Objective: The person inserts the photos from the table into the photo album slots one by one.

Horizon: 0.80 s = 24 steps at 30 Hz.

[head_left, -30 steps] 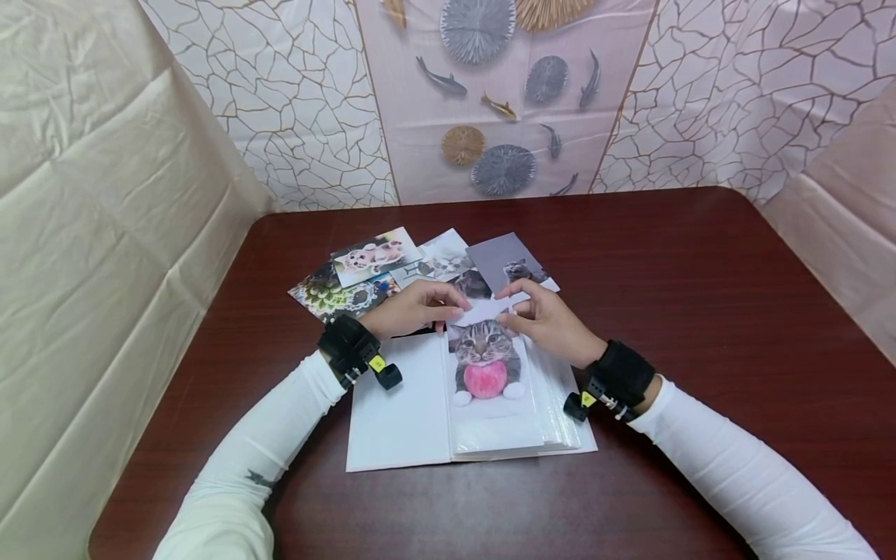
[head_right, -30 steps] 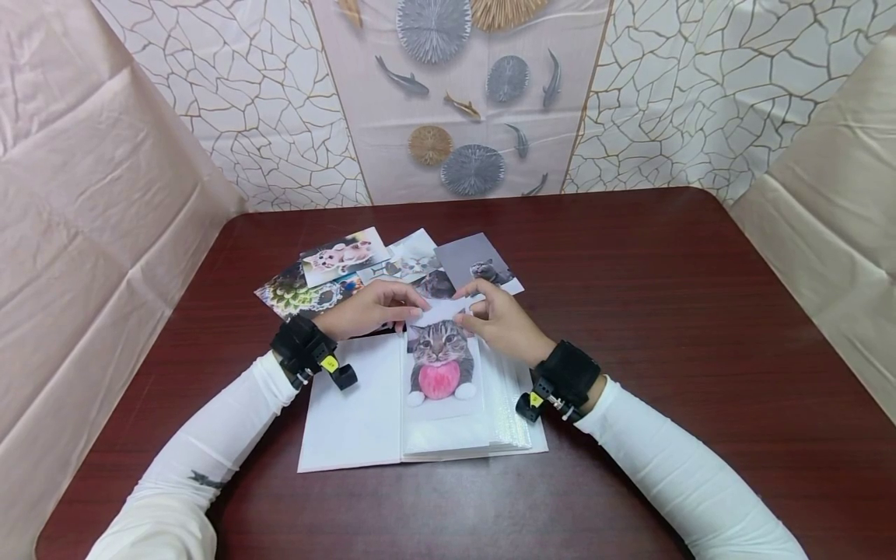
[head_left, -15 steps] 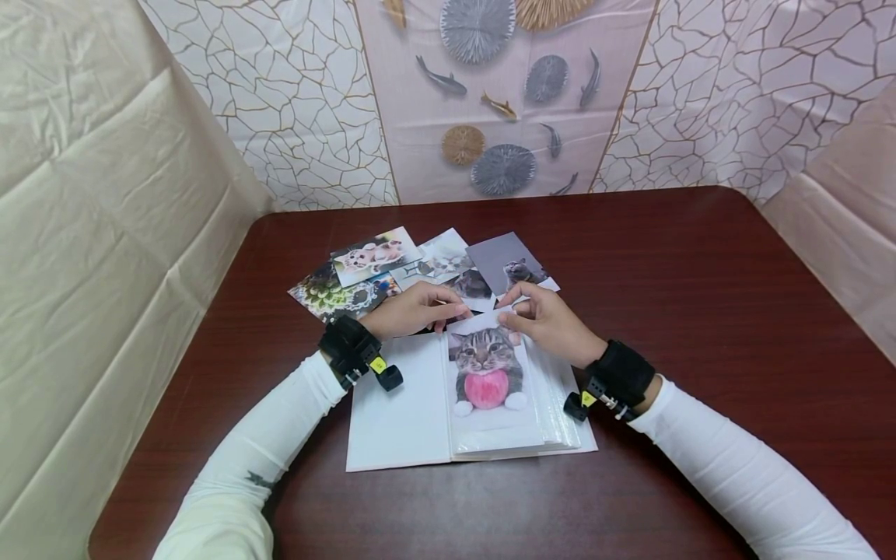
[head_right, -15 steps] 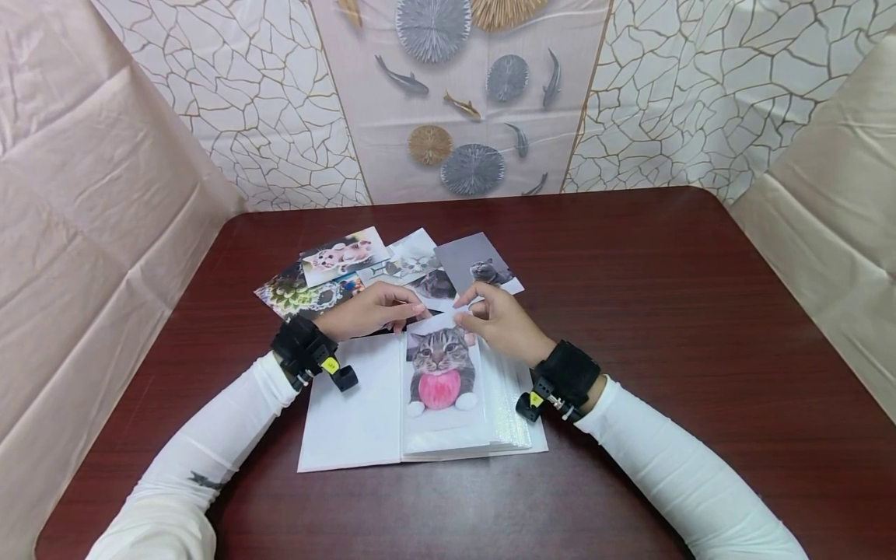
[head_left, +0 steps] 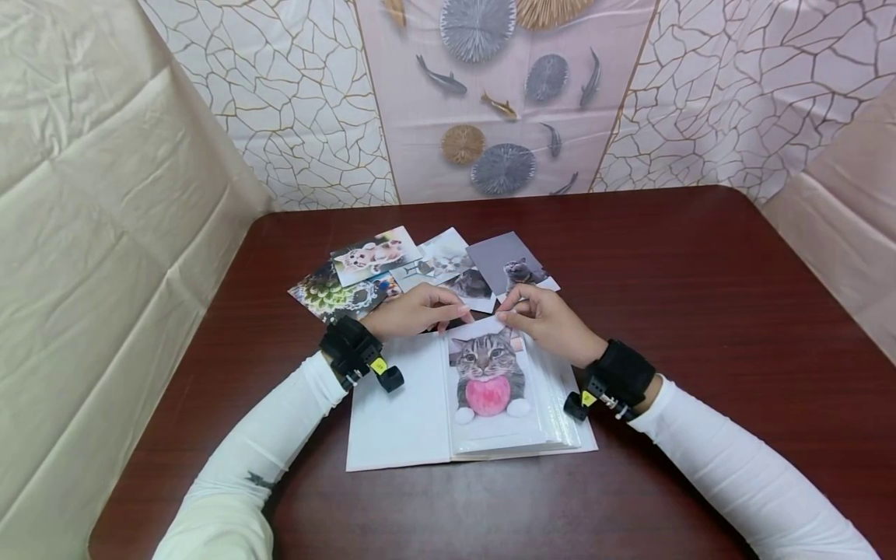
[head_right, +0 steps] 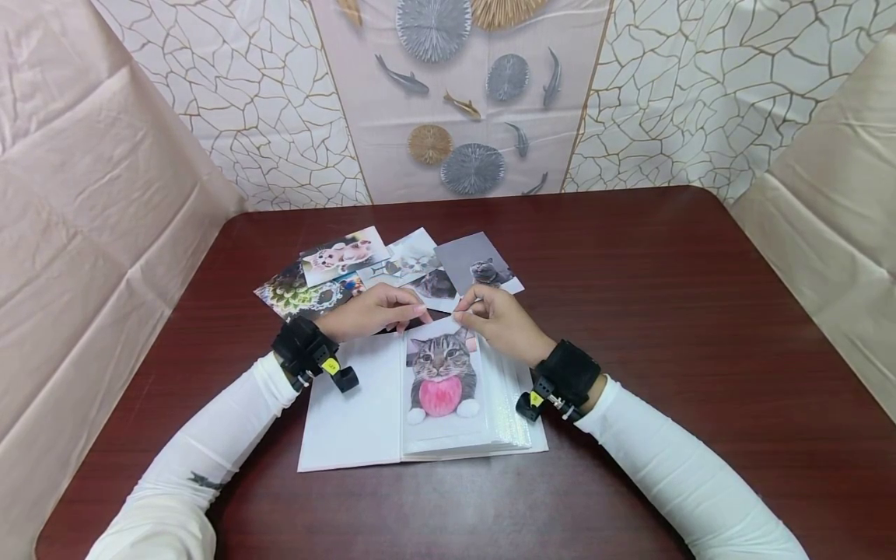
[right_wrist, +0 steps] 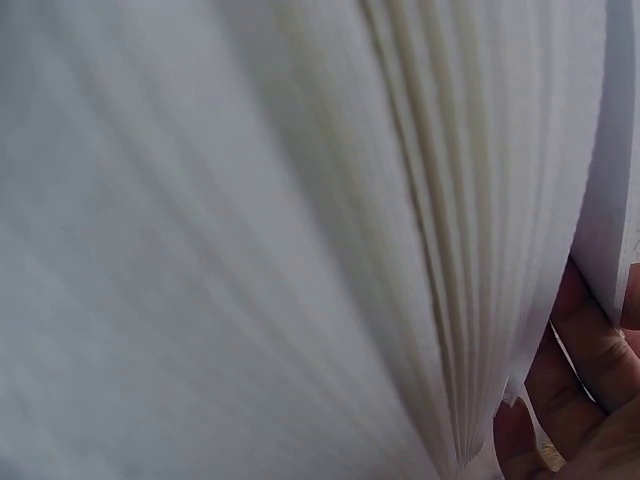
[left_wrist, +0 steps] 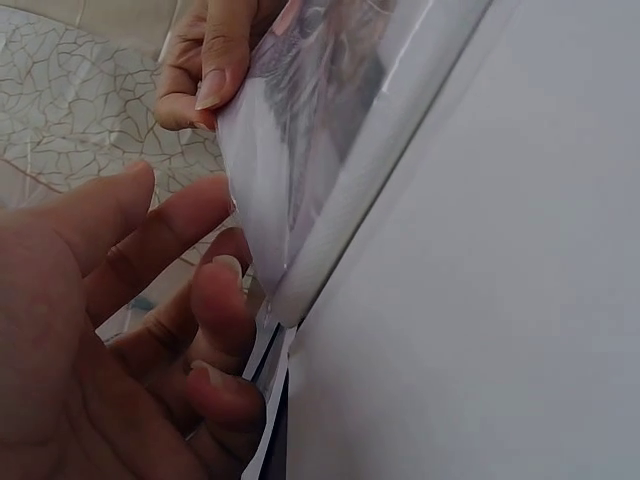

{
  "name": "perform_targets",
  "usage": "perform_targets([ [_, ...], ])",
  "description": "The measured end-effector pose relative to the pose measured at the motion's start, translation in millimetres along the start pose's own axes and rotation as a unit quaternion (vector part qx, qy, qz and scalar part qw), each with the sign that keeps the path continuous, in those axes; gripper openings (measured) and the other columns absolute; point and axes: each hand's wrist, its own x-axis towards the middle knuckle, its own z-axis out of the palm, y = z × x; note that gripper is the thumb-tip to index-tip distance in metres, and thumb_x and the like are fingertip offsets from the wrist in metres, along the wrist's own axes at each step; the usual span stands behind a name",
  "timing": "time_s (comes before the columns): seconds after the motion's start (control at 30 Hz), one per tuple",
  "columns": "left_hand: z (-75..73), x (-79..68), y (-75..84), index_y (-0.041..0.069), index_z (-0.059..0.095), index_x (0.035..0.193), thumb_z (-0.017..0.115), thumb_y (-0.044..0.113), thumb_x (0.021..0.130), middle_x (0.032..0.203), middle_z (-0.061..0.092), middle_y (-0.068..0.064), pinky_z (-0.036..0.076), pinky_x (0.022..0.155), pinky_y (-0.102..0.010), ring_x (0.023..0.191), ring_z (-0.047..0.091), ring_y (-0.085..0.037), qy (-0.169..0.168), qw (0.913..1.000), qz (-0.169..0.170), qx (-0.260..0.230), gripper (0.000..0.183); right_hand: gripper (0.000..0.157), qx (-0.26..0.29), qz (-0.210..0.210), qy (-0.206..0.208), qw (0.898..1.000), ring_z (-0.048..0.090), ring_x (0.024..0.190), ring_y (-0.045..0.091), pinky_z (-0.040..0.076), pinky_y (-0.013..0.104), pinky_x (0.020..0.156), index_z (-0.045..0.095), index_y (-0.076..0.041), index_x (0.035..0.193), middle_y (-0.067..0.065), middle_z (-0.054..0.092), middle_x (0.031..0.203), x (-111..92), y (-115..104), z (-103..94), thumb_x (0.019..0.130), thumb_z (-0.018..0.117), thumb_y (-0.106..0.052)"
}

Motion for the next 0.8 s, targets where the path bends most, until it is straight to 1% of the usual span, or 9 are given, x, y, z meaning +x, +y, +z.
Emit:
perform_targets([
  [0.13, -0.2, -0.4, -1.2, 0.011, 0.073, 0.104, 0.050, 0.026, 0.100, 0.104, 0.067, -0.005, 0.043, 0.064, -0.030, 0.069, 0.053, -0.024, -0.001, 0.9999, 0.007, -0.014, 0.028, 0.016, -0.002, 0.000, 0.002, 1.000, 0.044, 0.063, 0.016, 0.031, 0.029, 0.058, 0.056, -0.002, 0.102, 0.015, 0.070, 0.088, 0.6, 0.7, -0.3, 0.095, 0.058, -0.015],
  [0.27, 0.9, -1.2, -1.7, 0.012, 0.074, 0.100, 0.053, 0.028, 0.098, 0.103, 0.066, -0.004, 0.047, 0.067, -0.032, 0.071, 0.053, -0.023, -0.005, 0.9996, 0.008, -0.026, 0.027, 0.015, 0.001, -0.004, 0.002, 1.000, 0.050, 0.069, 0.015, 0.035, 0.027, 0.062, 0.057, -0.001, 0.101, 0.015, 0.071, 0.090, 1.5, 1.6, 1.3, 0.094, 0.060, -0.014],
  [0.33, 2.2, -1.0, -1.5, 0.012, 0.073, 0.100, 0.055, 0.028, 0.097, 0.100, 0.065, -0.005, 0.047, 0.067, -0.032, 0.071, 0.053, -0.022, -0.006, 0.9995, 0.011, -0.028, 0.025, 0.015, 0.002, -0.005, 0.003, 1.000, 0.048, 0.067, 0.015, 0.035, 0.027, 0.061, 0.057, -0.001, 0.101, 0.014, 0.071, 0.088, 1.6, 1.4, 2.4, 0.094, 0.060, -0.014],
  [0.4, 3.9, -0.5, -1.2, 0.010, 0.072, 0.103, 0.057, 0.026, 0.096, 0.098, 0.065, -0.006, 0.045, 0.066, -0.031, 0.071, 0.053, -0.021, -0.008, 0.9995, 0.017, -0.026, 0.022, 0.016, 0.001, -0.004, 0.005, 1.000, 0.045, 0.064, 0.015, 0.033, 0.027, 0.058, 0.057, -0.001, 0.102, 0.014, 0.070, 0.086, 1.6, 1.2, 3.0, 0.093, 0.060, -0.014],
  [0.47, 6.1, 0.1, 0.1, 0.008, 0.070, 0.106, 0.060, 0.023, 0.094, 0.100, 0.066, -0.006, 0.045, 0.068, -0.029, 0.076, 0.054, -0.018, -0.007, 0.9995, 0.022, -0.022, 0.022, 0.017, 0.001, -0.003, 0.006, 1.000, 0.040, 0.059, 0.014, 0.030, 0.028, 0.056, 0.056, -0.001, 0.103, 0.013, 0.068, 0.082, 1.2, 0.8, 3.5, 0.094, 0.060, -0.014],
  [0.57, 9.3, 0.3, 2.9, 0.007, 0.068, 0.112, 0.063, 0.020, 0.092, 0.108, 0.067, -0.006, 0.044, 0.072, -0.027, 0.086, 0.055, -0.016, -0.003, 0.9994, 0.026, -0.023, 0.025, 0.020, 0.003, -0.005, 0.001, 1.000, 0.031, 0.054, 0.013, 0.027, 0.029, 0.053, 0.055, -0.002, 0.108, 0.011, 0.061, 0.074, 0.4, 0.4, 3.7, 0.094, 0.059, -0.016],
  [0.63, 10.7, 0.1, 5.8, 0.007, 0.067, 0.115, 0.064, 0.019, 0.091, 0.113, 0.066, -0.006, 0.045, 0.075, -0.027, 0.092, 0.056, -0.014, 0.003, 0.9994, 0.024, -0.025, 0.027, 0.024, 0.010, -0.009, -0.005, 1.000, 0.026, 0.052, 0.014, 0.024, 0.030, 0.053, 0.053, -0.002, 0.112, 0.010, 0.060, 0.073, -0.4, -0.5, 3.2, 0.095, 0.058, -0.017],
  [0.7, 11.9, 0.1, 8.0, 0.008, 0.066, 0.117, 0.064, 0.019, 0.091, 0.113, 0.066, -0.006, 0.045, 0.076, -0.027, 0.093, 0.057, -0.015, 0.006, 0.9994, 0.020, -0.028, 0.028, 0.027, 0.022, -0.015, -0.011, 1.000, 0.029, 0.053, 0.018, 0.025, 0.031, 0.053, 0.051, -0.001, 0.116, 0.012, 0.062, 0.076, -0.8, -1.3, 2.2, 0.095, 0.058, -0.017],
  [0.8, 12.9, 0.0, 10.6, 0.009, 0.065, 0.118, 0.063, 0.019, 0.092, 0.112, 0.065, -0.006, 0.047, 0.076, -0.028, 0.092, 0.058, -0.017, 0.013, 0.9994, 0.013, -0.031, 0.028, 0.030, 0.038, -0.024, -0.018, 0.999, 0.037, 0.056, 0.023, 0.027, 0.031, 0.055, 0.049, -0.001, 0.120, 0.015, 0.067, 0.087, -0.9, -2.2, 0.3, 0.096, 0.056, -0.016],
])
